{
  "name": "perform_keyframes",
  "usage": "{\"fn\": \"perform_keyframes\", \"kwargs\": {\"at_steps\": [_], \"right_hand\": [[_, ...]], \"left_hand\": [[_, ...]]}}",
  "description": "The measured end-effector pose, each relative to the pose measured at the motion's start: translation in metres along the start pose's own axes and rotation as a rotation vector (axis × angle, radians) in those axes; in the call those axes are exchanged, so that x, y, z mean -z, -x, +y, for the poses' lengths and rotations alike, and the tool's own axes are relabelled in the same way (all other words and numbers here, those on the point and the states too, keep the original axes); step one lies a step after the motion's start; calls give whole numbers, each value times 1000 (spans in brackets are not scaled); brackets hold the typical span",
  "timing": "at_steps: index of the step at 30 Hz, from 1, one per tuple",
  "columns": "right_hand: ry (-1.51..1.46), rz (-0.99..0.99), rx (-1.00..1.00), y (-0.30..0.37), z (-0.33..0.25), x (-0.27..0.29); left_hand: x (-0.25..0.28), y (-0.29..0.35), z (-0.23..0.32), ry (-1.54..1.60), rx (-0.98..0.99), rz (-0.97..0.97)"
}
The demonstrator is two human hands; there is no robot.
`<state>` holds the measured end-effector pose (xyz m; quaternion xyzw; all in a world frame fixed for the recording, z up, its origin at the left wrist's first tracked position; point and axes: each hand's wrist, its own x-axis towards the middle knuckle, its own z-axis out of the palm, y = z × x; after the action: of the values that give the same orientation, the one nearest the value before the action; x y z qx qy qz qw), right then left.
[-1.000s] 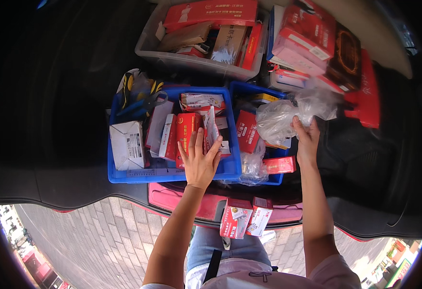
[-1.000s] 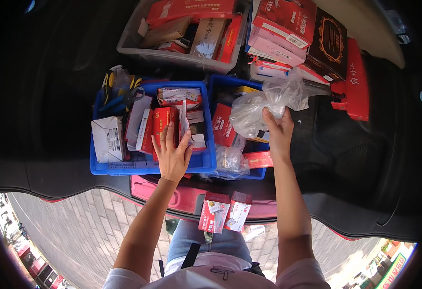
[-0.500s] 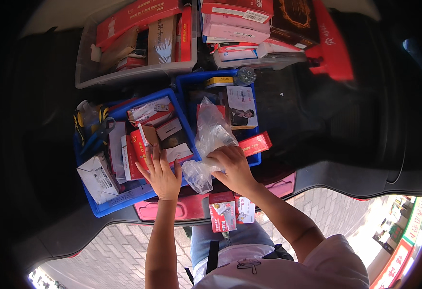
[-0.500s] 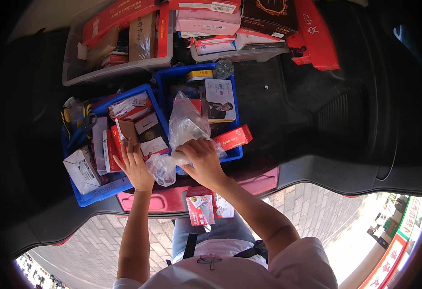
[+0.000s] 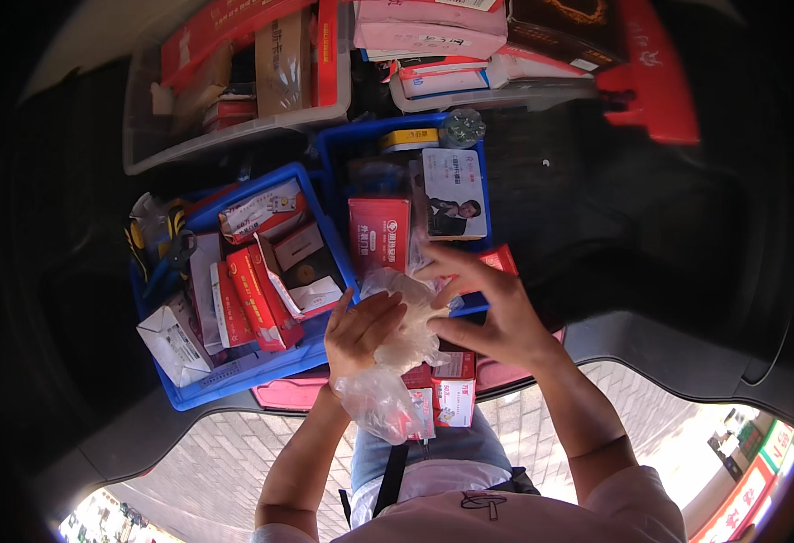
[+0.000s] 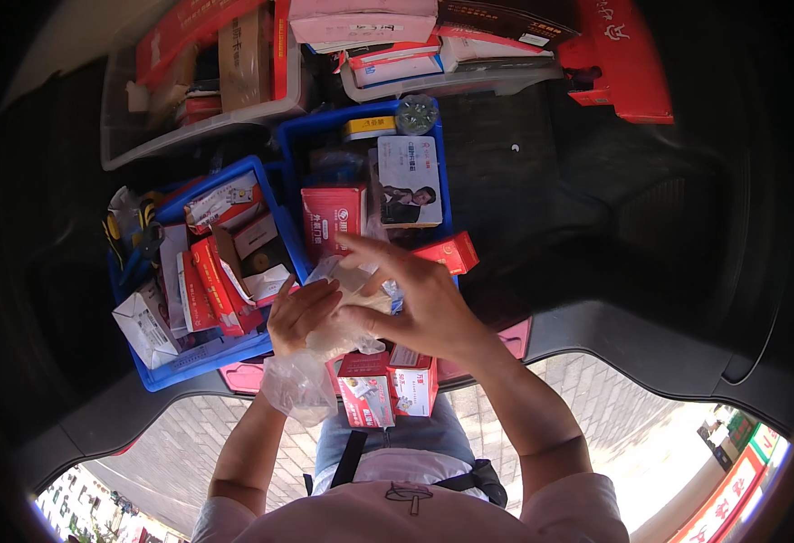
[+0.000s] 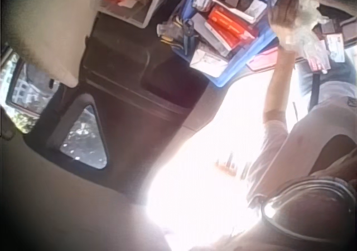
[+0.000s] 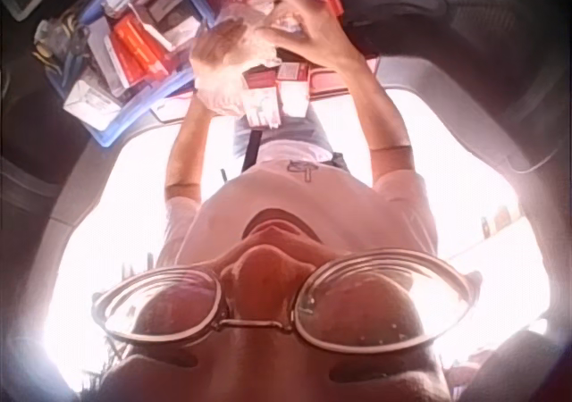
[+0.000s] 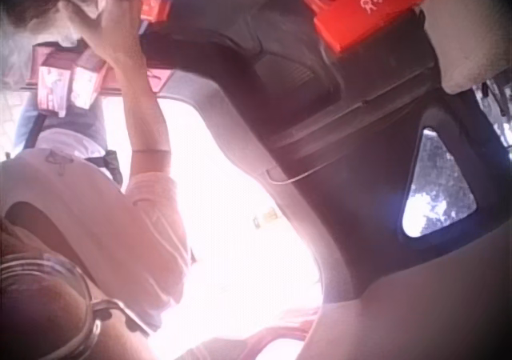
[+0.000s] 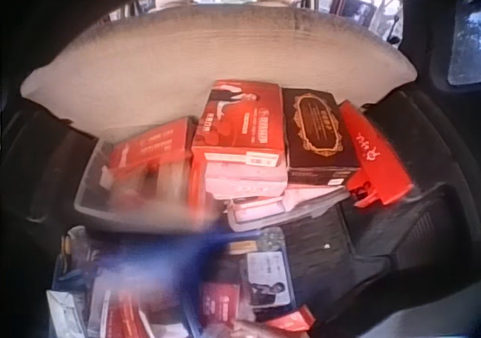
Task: The person organizes various items in the trunk of a red car. They move red boxes, blue crates, and plastic bags, then retrieve a small plastic bag containing keys and place it inside the car's passenger seat area before returning to the trunk to continue sorting.
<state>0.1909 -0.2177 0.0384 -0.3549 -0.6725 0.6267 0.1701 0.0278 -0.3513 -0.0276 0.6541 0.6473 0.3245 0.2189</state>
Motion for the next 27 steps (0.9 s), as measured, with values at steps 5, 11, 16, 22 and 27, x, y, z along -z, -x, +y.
{"fn": "perform_keyframes", "kwargs": {"at_steps": [5, 11, 16, 22, 27], "right_hand": [[296, 524, -300, -103, 134, 94], [833, 521, -544, -176, 164, 64], [858, 660, -385, -148, 172, 63], [373, 938, -276, -62, 126, 100], [-335, 1178, -395, 48, 121, 137]], "left_hand": [[10, 3, 35, 161, -89, -140], [3, 24, 44, 237, -34, -125], [3, 39, 36, 237, -1, -170], [-11, 34, 29, 264, 102, -126], [-22, 18, 47, 334, 190, -57]]}}
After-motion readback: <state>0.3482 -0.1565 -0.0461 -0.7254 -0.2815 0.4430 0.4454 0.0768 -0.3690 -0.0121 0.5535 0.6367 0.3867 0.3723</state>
